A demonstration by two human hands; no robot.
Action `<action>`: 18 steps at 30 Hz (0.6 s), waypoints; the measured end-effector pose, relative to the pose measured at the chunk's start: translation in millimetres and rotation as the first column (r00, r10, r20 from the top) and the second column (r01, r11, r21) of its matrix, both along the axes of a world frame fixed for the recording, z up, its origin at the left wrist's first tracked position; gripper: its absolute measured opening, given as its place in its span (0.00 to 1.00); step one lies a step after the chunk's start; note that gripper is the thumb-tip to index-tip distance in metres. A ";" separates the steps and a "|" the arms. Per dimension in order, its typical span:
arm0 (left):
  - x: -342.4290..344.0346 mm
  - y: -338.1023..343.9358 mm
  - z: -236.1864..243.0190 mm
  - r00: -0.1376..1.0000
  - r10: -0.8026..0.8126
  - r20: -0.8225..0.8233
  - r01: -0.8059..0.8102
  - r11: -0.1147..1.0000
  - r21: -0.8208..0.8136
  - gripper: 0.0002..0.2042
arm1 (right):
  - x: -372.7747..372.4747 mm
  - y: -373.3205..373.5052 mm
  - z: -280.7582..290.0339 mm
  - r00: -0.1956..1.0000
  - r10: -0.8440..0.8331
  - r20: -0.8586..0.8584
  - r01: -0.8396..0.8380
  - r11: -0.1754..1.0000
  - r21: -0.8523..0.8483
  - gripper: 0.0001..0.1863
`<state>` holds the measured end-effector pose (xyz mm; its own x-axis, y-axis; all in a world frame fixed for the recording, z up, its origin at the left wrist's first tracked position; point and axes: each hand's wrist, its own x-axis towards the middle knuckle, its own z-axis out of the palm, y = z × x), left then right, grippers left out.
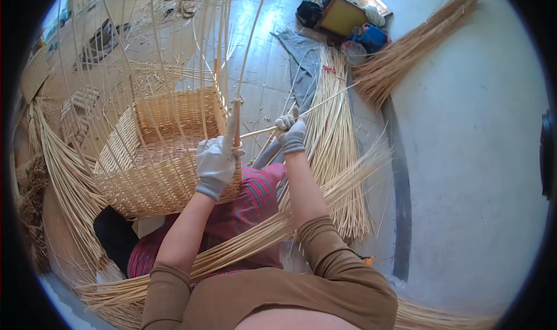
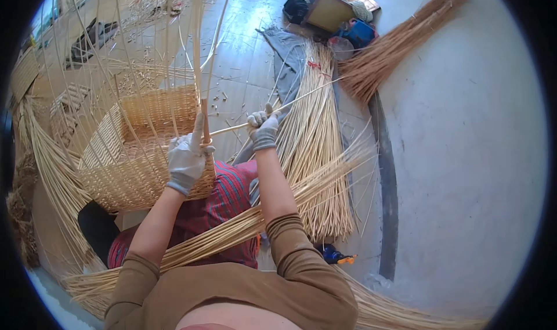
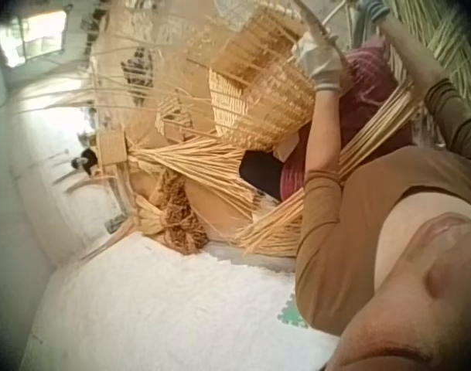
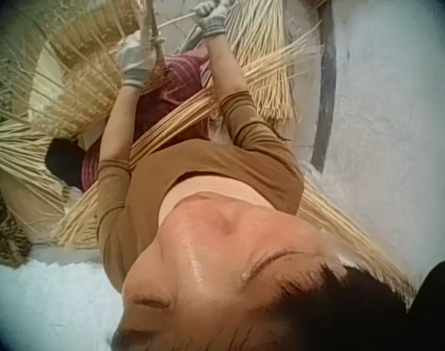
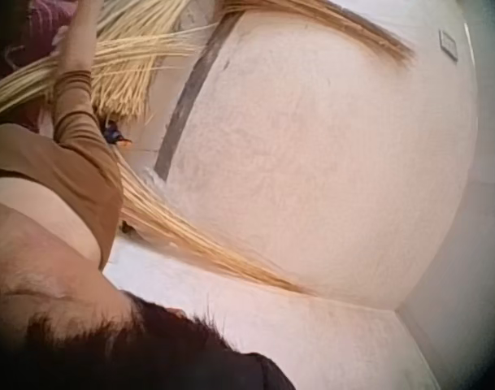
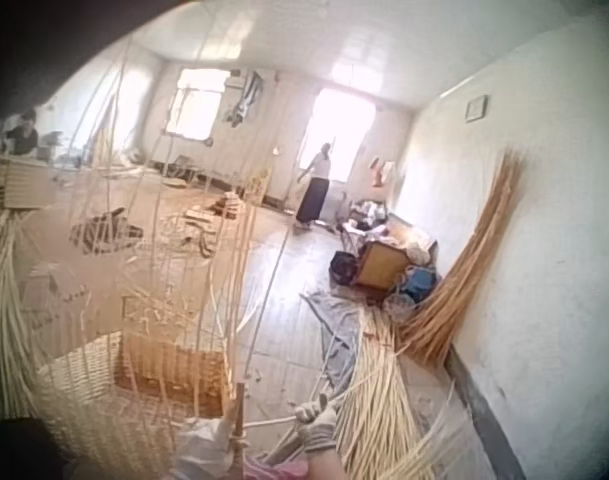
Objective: The person weaves reeds into a basket by hand, trims the reeds with shears, and turns the basket to weave additional reeds into the sides.
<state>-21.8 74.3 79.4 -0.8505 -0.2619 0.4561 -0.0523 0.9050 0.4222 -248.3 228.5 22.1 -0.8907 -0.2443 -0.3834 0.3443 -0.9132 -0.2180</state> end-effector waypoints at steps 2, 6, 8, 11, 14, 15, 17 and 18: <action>0.2 -0.3 -10.8 1.000 -0.005 -0.020 0.005 1.000 0.007 0.45 | 13.1 21.5 3.9 0.997 0.071 -0.036 -0.072 0.996 -0.042 0.32; 8.1 -9.6 -10.0 0.998 0.050 -0.026 -0.050 0.999 0.014 0.46 | 89.6 33.9 53.8 0.881 0.150 -0.448 -0.090 0.984 0.153 0.33; 2.1 -8.0 -6.8 0.996 0.042 -0.080 -0.044 0.998 -0.034 0.46 | 154.0 26.2 65.5 0.721 0.213 -0.659 -0.020 0.958 0.287 0.25; -10.3 -10.8 -11.8 1.000 -0.025 -0.015 0.025 0.999 -0.028 0.45 | 260.4 -67.1 49.8 0.295 0.455 -0.840 0.771 0.406 0.491 0.18; -3.2 -13.8 -8.0 0.999 -0.021 -0.034 0.021 1.000 -0.015 0.43 | 255.5 -89.4 107.3 0.041 0.949 -0.314 0.673 0.206 0.710 0.19; 3.5 -22.9 -4.5 0.991 -0.048 -0.124 0.047 0.999 -0.014 0.43 | 253.8 -98.7 112.0 -0.126 0.969 -0.213 0.597 0.246 0.763 0.20; 32.8 -22.9 -3.8 0.907 -0.018 -0.421 0.241 0.842 0.482 0.38 | 221.5 -88.1 114.9 0.192 0.761 -0.619 0.263 0.568 0.780 0.20; 41.8 -17.8 -1.0 0.863 0.007 -0.506 0.370 0.673 0.640 0.35 | 197.0 -74.7 118.8 0.432 0.509 -0.744 0.253 0.724 0.642 0.20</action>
